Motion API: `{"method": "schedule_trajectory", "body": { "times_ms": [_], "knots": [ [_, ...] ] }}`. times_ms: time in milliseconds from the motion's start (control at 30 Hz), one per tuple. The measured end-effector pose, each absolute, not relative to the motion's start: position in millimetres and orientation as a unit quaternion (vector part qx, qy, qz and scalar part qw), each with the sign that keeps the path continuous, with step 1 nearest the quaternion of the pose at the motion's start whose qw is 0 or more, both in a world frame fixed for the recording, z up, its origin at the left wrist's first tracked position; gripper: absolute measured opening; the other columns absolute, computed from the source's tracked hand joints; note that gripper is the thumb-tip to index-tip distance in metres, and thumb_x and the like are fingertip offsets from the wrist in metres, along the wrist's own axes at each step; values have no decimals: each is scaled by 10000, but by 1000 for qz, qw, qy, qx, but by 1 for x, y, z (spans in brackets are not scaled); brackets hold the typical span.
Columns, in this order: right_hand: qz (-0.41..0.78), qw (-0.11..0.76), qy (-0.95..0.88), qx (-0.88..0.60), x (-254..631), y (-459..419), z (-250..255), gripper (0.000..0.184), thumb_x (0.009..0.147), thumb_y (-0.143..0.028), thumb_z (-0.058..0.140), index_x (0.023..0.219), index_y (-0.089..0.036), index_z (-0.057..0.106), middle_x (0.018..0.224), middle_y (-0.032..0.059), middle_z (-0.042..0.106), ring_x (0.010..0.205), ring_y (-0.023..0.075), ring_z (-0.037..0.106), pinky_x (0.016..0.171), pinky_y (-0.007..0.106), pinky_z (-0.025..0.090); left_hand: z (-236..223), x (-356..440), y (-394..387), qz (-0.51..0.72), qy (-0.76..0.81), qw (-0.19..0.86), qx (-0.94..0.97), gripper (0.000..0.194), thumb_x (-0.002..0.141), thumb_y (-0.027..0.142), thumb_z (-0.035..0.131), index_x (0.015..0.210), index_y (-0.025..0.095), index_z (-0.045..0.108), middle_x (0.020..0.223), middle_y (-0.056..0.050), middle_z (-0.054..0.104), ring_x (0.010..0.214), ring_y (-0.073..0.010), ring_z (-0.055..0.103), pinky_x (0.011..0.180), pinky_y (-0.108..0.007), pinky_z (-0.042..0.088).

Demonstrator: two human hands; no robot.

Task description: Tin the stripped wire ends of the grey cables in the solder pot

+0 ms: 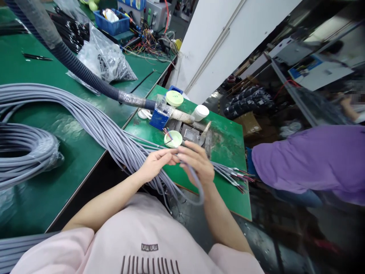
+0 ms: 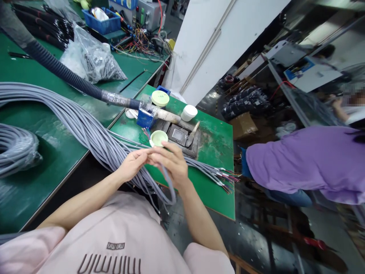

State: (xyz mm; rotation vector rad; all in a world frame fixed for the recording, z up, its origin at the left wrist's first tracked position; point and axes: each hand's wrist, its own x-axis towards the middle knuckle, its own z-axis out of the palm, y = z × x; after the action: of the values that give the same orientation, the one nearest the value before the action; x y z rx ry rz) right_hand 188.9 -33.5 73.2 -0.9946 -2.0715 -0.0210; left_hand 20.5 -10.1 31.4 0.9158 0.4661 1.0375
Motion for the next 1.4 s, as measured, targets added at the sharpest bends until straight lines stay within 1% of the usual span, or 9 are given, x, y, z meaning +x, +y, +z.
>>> {"method": "schedule_trajectory", "body": {
  "times_ms": [100, 167, 233, 333, 533, 733, 1000, 1133, 1400],
  "knots": [
    [-18, 461, -736, -495, 199, -20, 85, 263, 949, -344, 456, 1003, -236, 689, 1007, 92, 735, 1001, 240, 670, 894, 426, 526, 25, 9, -7, 520, 295, 519, 612, 319, 840, 401, 650, 1048, 165, 704, 816, -59, 721, 793, -176, 620, 823, -346, 450],
    [-17, 461, -701, -544, 205, -8, 89, 261, 953, -338, 453, 949, -217, 684, 944, 88, 739, 901, 212, 685, 837, 363, 529, 18, 2, -5, 528, 326, 380, 686, 260, 869, 343, 615, 1043, 171, 703, 810, -59, 726, 788, -181, 614, 813, -353, 431],
    [3, 455, -692, -561, 209, 5, 89, 247, 949, -346, 470, 910, -207, 671, 885, 74, 738, 836, 191, 686, 778, 317, 528, 10, -3, -4, 522, 343, 293, 724, 229, 894, 317, 576, 1018, 173, 702, 813, -62, 730, 767, -178, 612, 761, -338, 426],
    [45, 439, -699, -563, 209, 22, 83, 253, 946, -375, 473, 896, -202, 650, 848, 55, 727, 789, 175, 682, 733, 290, 522, 2, -4, -3, 517, 340, 226, 752, 194, 903, 282, 561, 971, 165, 700, 829, -64, 737, 741, -167, 612, 719, -318, 417],
    [59, 386, -727, -565, 199, 38, 78, 246, 948, -357, 464, 869, -207, 642, 819, 35, 716, 757, 159, 676, 714, 264, 501, -1, -4, -4, 516, 330, 204, 764, 181, 906, 264, 554, 966, 168, 695, 822, -63, 733, 739, -162, 618, 721, -317, 414],
    [72, 369, -751, -542, 194, 46, 71, 258, 952, -348, 449, 862, -203, 644, 829, 41, 704, 753, 152, 667, 715, 257, 487, -1, -4, -3, 515, 320, 203, 769, 176, 900, 268, 557, 953, 178, 698, 793, -60, 727, 722, -168, 616, 714, -325, 411],
    [59, 347, -757, -550, 193, 51, 60, 280, 945, -391, 451, 878, -211, 655, 837, 37, 716, 762, 158, 657, 728, 255, 477, -3, -2, -2, 502, 319, 199, 779, 178, 903, 280, 550, 955, 198, 700, 788, -50, 730, 725, -168, 624, 722, -328, 411],
    [42, 356, -759, -544, 196, 48, 69, 274, 949, -374, 450, 875, -208, 655, 821, 34, 711, 747, 156, 658, 722, 255, 483, -2, -2, -3, 508, 314, 191, 779, 163, 895, 257, 560, 955, 188, 694, 789, -52, 732, 727, -168, 627, 724, -327, 418],
    [-56, 394, -691, -603, 240, 44, 88, 286, 958, -397, 430, 890, -219, 643, 826, 34, 720, 772, 171, 683, 755, 280, 512, 3, -3, -3, 500, 338, 189, 774, 182, 900, 272, 542, 921, 186, 701, 781, -59, 728, 722, -164, 636, 729, -325, 447]
  ]
}}
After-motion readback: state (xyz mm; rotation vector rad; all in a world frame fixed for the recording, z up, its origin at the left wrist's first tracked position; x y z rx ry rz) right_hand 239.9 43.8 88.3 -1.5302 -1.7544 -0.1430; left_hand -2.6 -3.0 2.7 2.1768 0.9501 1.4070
